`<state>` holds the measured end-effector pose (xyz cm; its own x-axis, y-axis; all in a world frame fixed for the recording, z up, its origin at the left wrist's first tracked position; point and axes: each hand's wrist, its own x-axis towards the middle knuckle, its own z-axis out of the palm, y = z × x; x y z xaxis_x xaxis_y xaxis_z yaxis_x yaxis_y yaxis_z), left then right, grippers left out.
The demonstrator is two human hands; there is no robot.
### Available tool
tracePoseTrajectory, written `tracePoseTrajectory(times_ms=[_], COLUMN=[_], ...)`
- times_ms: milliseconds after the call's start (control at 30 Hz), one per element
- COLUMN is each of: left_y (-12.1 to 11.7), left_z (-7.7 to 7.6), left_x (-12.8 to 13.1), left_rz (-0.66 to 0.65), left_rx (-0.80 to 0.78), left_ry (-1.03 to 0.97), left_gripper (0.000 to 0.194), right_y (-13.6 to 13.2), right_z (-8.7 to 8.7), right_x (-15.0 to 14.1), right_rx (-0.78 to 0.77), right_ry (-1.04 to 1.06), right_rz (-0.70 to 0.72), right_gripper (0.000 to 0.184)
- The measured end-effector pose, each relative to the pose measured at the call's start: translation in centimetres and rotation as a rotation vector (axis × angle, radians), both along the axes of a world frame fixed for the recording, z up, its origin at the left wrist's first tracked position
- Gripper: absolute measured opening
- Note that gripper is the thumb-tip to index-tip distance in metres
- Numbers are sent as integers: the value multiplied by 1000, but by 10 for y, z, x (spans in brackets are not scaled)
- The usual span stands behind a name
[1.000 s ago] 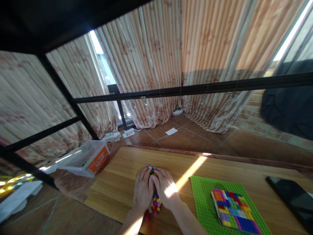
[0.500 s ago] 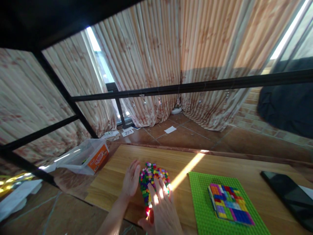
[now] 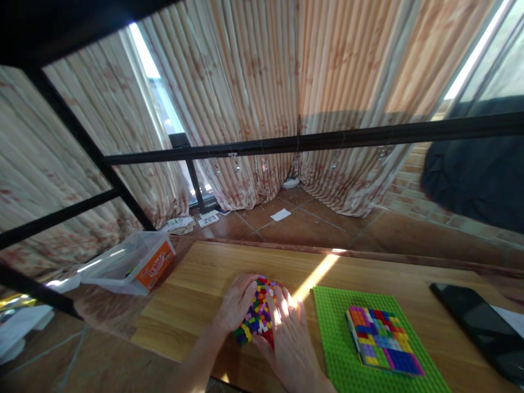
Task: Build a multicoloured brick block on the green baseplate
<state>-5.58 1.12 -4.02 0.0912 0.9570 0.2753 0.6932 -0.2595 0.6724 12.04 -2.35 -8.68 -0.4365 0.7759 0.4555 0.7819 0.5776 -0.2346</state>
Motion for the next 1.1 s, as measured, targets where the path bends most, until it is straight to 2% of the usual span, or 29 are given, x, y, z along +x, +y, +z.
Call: tracePoseTrajectory(times_ms=[200,333,500,667,833,933,1033,1100], left_y=[-9,-9,-16,-41,-69,-72,-66,-62], left_z=[0,0,4,5,-7,-15,-17,-17], left_x=[14,13,-10,-30,-25,-22,-23,-24], left_rz=[7,146,336,447,529,557,528,519], left_rx=[7,16,25,-5,-41,-50,-46,-39], left_ry=[-130,-223,-319,-434,-577,-627,-567,-526], left_gripper=[37,40,42,44,46,46,42,40], right_y=[3,1,-13,-36,-46,-44,-40,-37], right_z=[-1,5,13,13,10,14,16,14], right_x=[10,16,17,-5,-34,-48,-53,-49], right_rx=[-8,-14,-26,-21,6,-14,-38,-14], right_ry=[18,33,26,22,69,90,117,113], right_rz=[39,39,15,112,83,16,-59,-44], right_gripper=[81,79,65,33,26,24,19,19])
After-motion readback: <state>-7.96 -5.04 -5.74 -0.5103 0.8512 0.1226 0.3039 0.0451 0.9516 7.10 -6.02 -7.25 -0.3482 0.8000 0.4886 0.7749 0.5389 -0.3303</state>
